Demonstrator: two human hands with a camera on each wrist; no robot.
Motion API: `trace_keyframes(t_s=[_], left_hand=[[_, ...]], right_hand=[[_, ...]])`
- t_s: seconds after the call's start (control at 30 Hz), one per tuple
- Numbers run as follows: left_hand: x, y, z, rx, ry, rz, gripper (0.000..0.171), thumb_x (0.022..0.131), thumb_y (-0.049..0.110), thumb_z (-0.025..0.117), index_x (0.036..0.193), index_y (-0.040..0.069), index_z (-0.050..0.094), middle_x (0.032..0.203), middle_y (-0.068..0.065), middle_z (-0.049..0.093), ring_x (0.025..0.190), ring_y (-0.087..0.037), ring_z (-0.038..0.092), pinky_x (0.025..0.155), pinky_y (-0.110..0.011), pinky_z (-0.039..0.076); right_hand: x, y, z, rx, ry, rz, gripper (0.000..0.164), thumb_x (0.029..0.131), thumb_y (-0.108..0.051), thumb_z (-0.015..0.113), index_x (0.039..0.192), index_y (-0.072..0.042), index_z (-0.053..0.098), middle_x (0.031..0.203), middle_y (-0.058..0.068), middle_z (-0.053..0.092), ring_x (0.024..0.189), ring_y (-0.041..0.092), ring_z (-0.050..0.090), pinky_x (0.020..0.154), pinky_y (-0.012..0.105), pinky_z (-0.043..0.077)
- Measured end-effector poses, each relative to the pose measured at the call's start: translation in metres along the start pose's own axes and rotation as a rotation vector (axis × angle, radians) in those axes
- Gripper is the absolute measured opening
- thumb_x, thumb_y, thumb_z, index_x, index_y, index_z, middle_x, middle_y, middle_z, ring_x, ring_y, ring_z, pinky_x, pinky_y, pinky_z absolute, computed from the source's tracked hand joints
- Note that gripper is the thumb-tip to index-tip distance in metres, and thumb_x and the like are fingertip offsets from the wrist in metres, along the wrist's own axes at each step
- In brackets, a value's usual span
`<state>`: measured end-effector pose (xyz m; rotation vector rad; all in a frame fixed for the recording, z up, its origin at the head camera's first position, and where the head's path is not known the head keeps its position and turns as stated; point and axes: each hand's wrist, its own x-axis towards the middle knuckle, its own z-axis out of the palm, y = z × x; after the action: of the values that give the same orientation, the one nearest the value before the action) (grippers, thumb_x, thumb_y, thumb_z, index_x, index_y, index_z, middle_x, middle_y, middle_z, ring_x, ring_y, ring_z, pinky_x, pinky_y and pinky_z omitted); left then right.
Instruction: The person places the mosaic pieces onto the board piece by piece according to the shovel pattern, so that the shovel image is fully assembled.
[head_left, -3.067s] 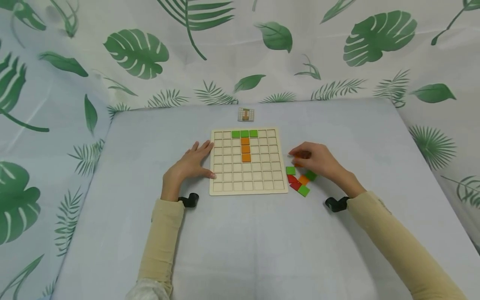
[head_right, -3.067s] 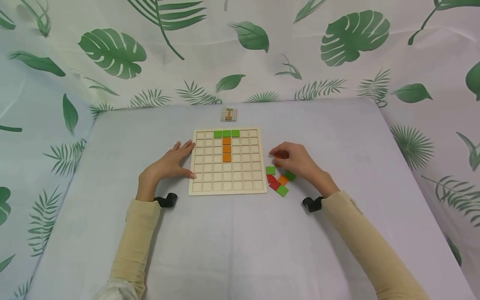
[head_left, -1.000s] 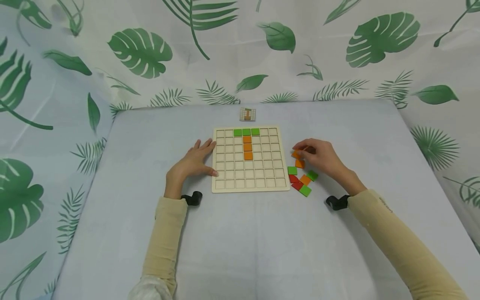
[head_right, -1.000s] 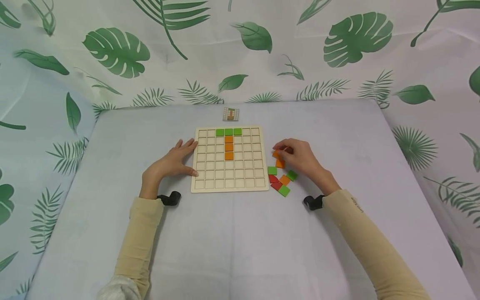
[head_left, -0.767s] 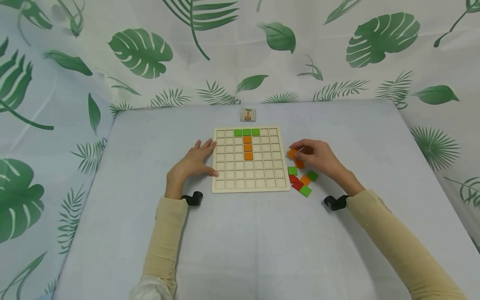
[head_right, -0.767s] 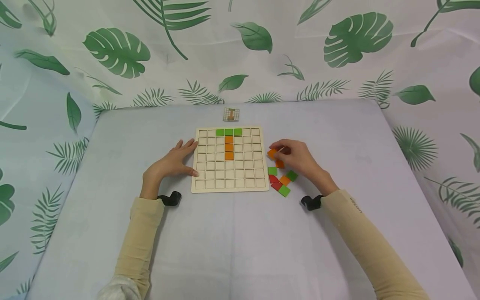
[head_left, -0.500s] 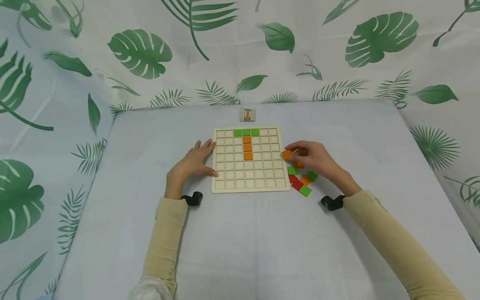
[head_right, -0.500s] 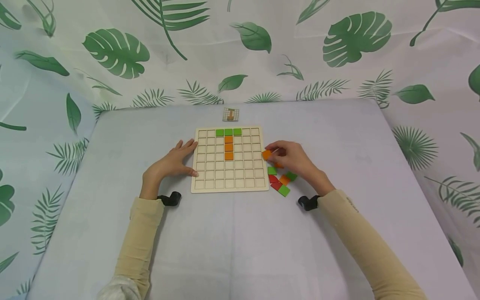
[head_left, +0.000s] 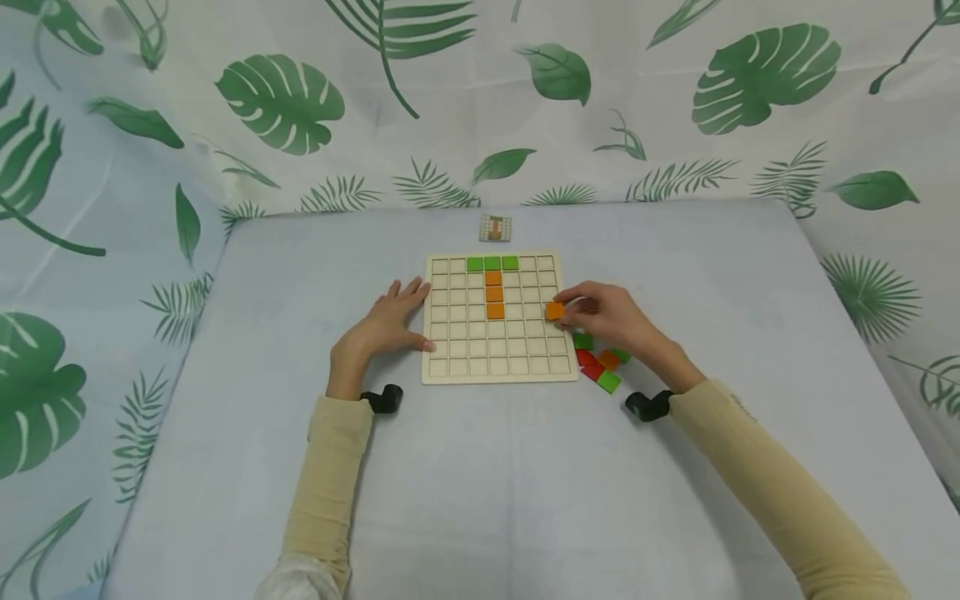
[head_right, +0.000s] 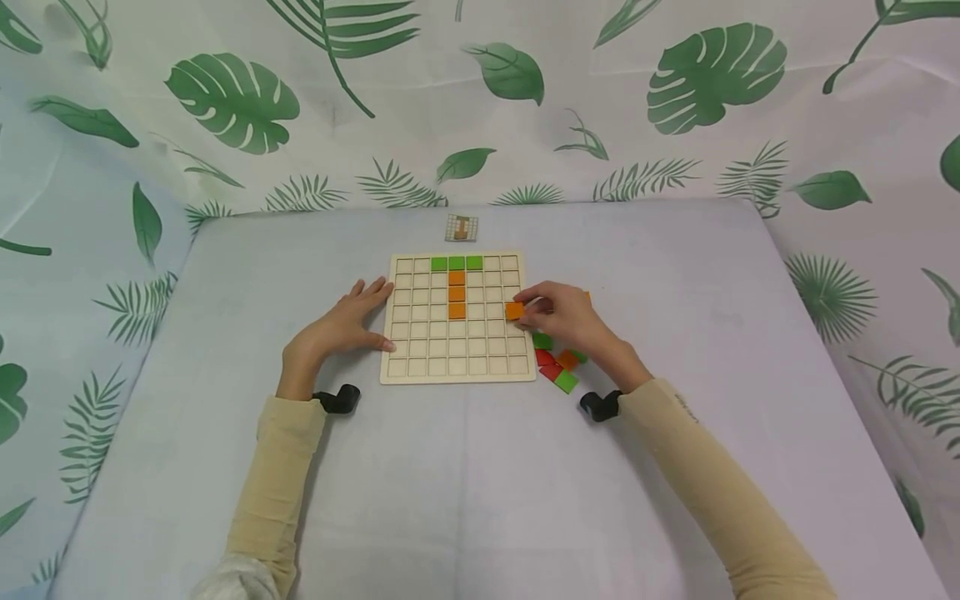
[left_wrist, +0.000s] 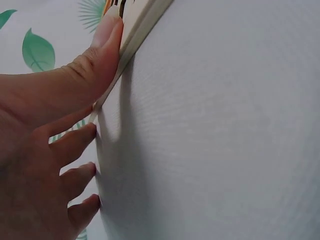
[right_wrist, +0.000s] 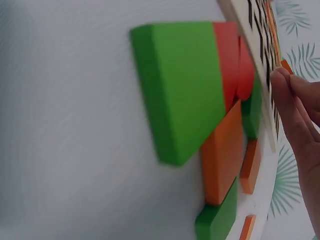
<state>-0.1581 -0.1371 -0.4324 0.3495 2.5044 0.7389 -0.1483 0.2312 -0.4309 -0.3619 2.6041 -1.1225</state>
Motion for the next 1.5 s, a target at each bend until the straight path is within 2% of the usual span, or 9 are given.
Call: trace_keyframes(t_s=[0.1, 0.33, 0.53, 0.63, 0.83, 1.1, 1.33, 1.5], left_hand=[[-0.001, 0.000, -0.002, -0.001, -0.008, 0.006, 0.108, 0.085, 0.028, 0.085, 0.166, 0.011, 0.016, 0.174, -0.009, 0.004, 0.160, -0.035, -0.009, 0.131, -0.051, -0.003], [0.002, 0.000, -0.003, 0.000, -0.020, 0.015, 0.110, 0.084, 0.029, 0.086, 0.166, 0.012, 0.015, 0.175, -0.007, 0.003, 0.160, -0.033, -0.010, 0.132, -0.050, -0.002], [0.002, 0.000, -0.004, 0.004, -0.021, 0.002, 0.110, 0.084, 0.029, 0.086, 0.166, 0.012, 0.015, 0.175, -0.006, 0.002, 0.160, -0.032, -0.010, 0.132, -0.049, -0.002], [0.001, -0.001, -0.004, 0.007, -0.020, 0.001, 0.110, 0.084, 0.029, 0.086, 0.167, 0.013, 0.014, 0.175, -0.006, 0.002, 0.161, -0.031, -0.010, 0.132, -0.049, -0.002], [0.002, -0.002, -0.004, 0.004, -0.015, 0.003, 0.110, 0.084, 0.029, 0.086, 0.166, 0.013, 0.015, 0.175, -0.006, 0.002, 0.161, -0.031, -0.010, 0.132, -0.049, -0.002], [0.000, 0.000, -0.004, -0.008, -0.011, 0.005, 0.110, 0.084, 0.028, 0.086, 0.166, 0.012, 0.016, 0.175, -0.007, 0.003, 0.161, -0.031, -0.010, 0.132, -0.049, -0.003], [-0.001, 0.003, -0.003, -0.011, -0.009, 0.005, 0.108, 0.084, 0.026, 0.086, 0.166, 0.011, 0.016, 0.174, -0.008, 0.003, 0.161, -0.032, -0.009, 0.131, -0.051, -0.002], [-0.001, 0.003, -0.003, -0.008, -0.008, 0.005, 0.108, 0.085, 0.027, 0.086, 0.166, 0.012, 0.017, 0.175, -0.007, 0.004, 0.161, -0.032, -0.009, 0.132, -0.049, -0.002]], right_hand=[[0.002, -0.003, 0.002, -0.006, 0.004, -0.014, 0.033, 0.097, -0.012, 0.072, 0.128, -0.003, 0.069, 0.125, 0.016, 0.071, 0.105, 0.030, 0.073, 0.091, 0.044, 0.062], [0.005, -0.009, 0.008, 0.027, -0.014, -0.017, 0.032, 0.095, -0.012, 0.074, 0.126, -0.003, 0.070, 0.121, 0.015, 0.073, 0.100, 0.027, 0.074, 0.086, 0.031, 0.061], [0.010, -0.014, 0.012, 0.051, -0.035, -0.031, 0.032, 0.093, -0.013, 0.077, 0.124, -0.005, 0.072, 0.120, 0.012, 0.074, 0.101, 0.025, 0.072, 0.095, 0.042, 0.060], [0.013, -0.017, 0.014, 0.039, -0.042, -0.043, 0.032, 0.092, -0.013, 0.078, 0.123, -0.005, 0.072, 0.120, 0.011, 0.073, 0.102, 0.025, 0.071, 0.096, 0.043, 0.060], [0.016, -0.020, 0.020, 0.012, -0.049, -0.048, 0.032, 0.091, -0.013, 0.079, 0.121, -0.005, 0.073, 0.121, 0.012, 0.071, 0.101, 0.025, 0.070, 0.092, 0.041, 0.060], [0.019, -0.022, 0.026, 0.041, -0.073, -0.074, 0.032, 0.091, -0.010, 0.078, 0.122, -0.003, 0.073, 0.119, 0.014, 0.072, 0.100, 0.025, 0.070, 0.092, 0.042, 0.060], [0.023, -0.025, 0.034, 0.047, -0.080, -0.065, 0.029, 0.091, -0.009, 0.078, 0.120, -0.004, 0.074, 0.120, 0.012, 0.072, 0.098, 0.021, 0.070, 0.091, 0.035, 0.059], [0.025, -0.028, 0.039, 0.049, -0.083, -0.083, 0.029, 0.089, -0.008, 0.079, 0.118, -0.004, 0.075, 0.117, 0.012, 0.073, 0.094, 0.021, 0.070, 0.090, 0.036, 0.058]])
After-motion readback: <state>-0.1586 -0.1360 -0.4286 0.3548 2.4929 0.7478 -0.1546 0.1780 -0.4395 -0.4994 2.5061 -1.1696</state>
